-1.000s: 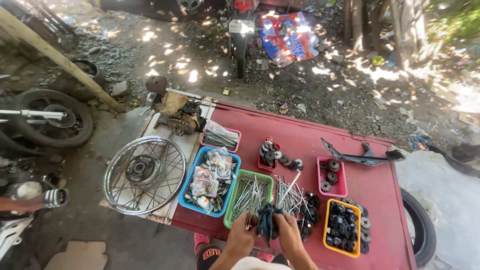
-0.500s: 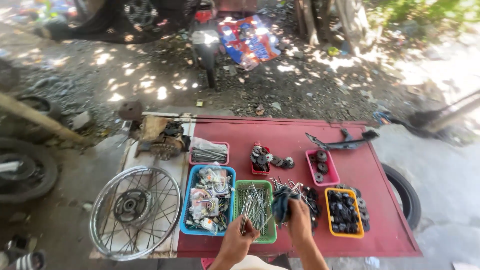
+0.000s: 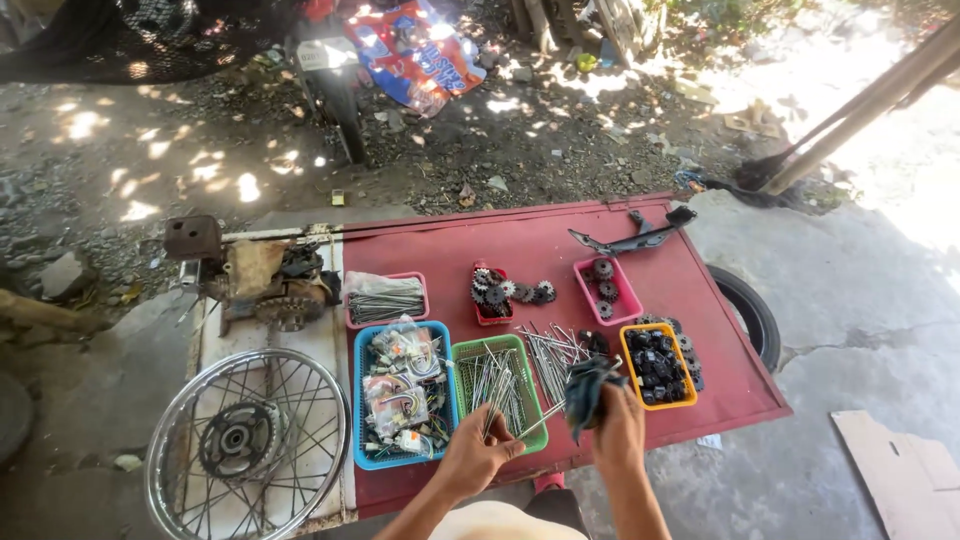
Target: Cleaning and sorting motorcycle wheel spokes using a cloth.
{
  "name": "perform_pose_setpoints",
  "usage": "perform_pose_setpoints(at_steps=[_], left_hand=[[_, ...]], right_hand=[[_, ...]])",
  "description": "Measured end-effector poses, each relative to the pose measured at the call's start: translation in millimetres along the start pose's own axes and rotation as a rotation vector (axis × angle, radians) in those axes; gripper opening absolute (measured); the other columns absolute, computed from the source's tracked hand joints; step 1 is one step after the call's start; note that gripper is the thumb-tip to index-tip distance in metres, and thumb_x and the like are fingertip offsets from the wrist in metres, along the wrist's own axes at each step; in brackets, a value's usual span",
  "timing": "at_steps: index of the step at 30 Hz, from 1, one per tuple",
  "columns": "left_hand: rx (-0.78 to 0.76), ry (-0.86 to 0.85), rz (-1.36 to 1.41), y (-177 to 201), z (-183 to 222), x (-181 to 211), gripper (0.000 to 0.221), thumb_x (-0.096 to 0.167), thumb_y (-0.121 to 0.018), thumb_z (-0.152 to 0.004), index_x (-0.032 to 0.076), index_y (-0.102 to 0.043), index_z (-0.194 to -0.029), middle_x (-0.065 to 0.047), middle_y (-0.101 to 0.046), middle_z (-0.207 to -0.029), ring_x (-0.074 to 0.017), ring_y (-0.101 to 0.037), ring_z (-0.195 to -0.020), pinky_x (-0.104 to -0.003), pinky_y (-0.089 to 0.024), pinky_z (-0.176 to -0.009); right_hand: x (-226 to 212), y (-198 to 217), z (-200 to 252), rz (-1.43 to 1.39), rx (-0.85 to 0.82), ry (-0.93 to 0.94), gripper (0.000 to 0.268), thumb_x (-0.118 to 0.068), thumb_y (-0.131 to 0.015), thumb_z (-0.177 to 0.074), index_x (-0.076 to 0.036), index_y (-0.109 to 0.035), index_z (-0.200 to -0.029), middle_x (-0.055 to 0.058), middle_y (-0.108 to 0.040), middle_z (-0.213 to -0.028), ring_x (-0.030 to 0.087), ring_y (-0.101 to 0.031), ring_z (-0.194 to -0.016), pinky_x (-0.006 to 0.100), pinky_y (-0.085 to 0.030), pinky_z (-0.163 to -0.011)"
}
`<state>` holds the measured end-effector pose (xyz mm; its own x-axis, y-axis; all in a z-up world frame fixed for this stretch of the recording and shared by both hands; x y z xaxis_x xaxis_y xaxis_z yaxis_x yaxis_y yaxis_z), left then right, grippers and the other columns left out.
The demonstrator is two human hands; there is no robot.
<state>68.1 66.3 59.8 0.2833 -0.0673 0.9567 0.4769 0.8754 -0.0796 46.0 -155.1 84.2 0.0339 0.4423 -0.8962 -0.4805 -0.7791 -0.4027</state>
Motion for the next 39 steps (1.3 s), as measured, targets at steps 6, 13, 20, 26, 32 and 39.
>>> perform_pose_setpoints(at_steps=[6,13,20,26,32,39], left_hand=[[0.114,-0.075,0.142,-21.3,-8.8,-6.0,0.029,-0.01,-0.075,-0.088,0.006,-0.054,-0.076,-0.005,-0.054,-0.07,-0.0148,-0.047,-0.062,-0.029,-0.044,-0.058],[0.257,-0.225,0.168,-65.7,-24.9,-1.9,0.028,-0.017,-0.057,-0.081,0.0,-0.069,-0.1,-0.005,-0.069,-0.085,-0.0117,-0.057,-0.07,-0.026,-0.049,-0.062],[0.39,-0.212,0.361,-108.0,-31.4,-44.2,0.022,-0.018,-0.064,-0.086,0.003,-0.056,-0.085,-0.007,-0.058,-0.083,-0.0143,-0.051,-0.073,-0.027,-0.046,-0.064],[0.491,-0.106,0.35,-128.5,-11.7,-35.7,0.02,-0.01,-0.073,-0.09,0.002,-0.059,-0.083,-0.008,-0.062,-0.078,-0.0166,-0.064,-0.073,-0.027,-0.049,-0.065],[0.505,-0.086,0.356,-116.3,-6.8,-38.8,0.022,-0.009,-0.072,-0.091,0.003,-0.055,-0.083,-0.008,-0.059,-0.079,-0.021,-0.071,-0.078,-0.029,-0.054,-0.071],[0.305,-0.018,0.158,-80.4,-7.9,-22.3,0.025,-0.005,-0.072,-0.091,0.007,-0.054,-0.08,-0.011,-0.065,-0.079,-0.0235,-0.073,-0.082,-0.031,-0.059,-0.074]], right_hand=[[5.9,-2.6,-11.9,-0.029,-0.094,-0.056,0.024,-0.009,-0.05,-0.1,0.007,-0.066,-0.093,0.015,-0.067,-0.074,0.016,-0.053,-0.052,0.03,-0.043,-0.044],[32.2,15.6,-9.2,0.282,-0.234,-0.315,0.019,-0.009,-0.055,-0.095,0.001,-0.068,-0.085,0.006,-0.059,-0.067,0.011,-0.042,-0.054,0.025,-0.03,-0.047],[-0.4,42.1,-47.9,0.334,-0.456,-0.34,0.027,-0.009,-0.054,-0.096,0.008,-0.073,-0.092,0.014,-0.067,-0.067,0.017,-0.052,-0.049,0.029,-0.041,-0.044],[-27.1,38.4,-79.5,0.167,-0.474,-0.276,0.025,-0.008,-0.051,-0.1,0.007,-0.07,-0.095,0.014,-0.068,-0.076,0.017,-0.056,-0.058,0.03,-0.047,-0.052],[-31.2,24.2,-78.7,0.09,-0.429,-0.259,0.023,-0.009,-0.052,-0.099,0.002,-0.068,-0.087,0.008,-0.062,-0.071,0.012,-0.047,-0.057,0.026,-0.039,-0.052],[-18.2,19.7,-65.0,-0.016,-0.309,-0.235,0.022,-0.006,-0.052,-0.099,0.005,-0.066,-0.087,0.01,-0.061,-0.07,0.014,-0.048,-0.056,0.028,-0.041,-0.051]])
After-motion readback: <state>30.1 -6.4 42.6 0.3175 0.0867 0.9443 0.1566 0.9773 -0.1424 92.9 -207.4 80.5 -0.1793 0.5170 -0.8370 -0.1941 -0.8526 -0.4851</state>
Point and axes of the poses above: each hand's wrist, its own z-axis away from the middle knuckle, its own y-axis out of the back of the hand, x = y × z, the point moved 1 cm from there along -z, towards the middle knuckle
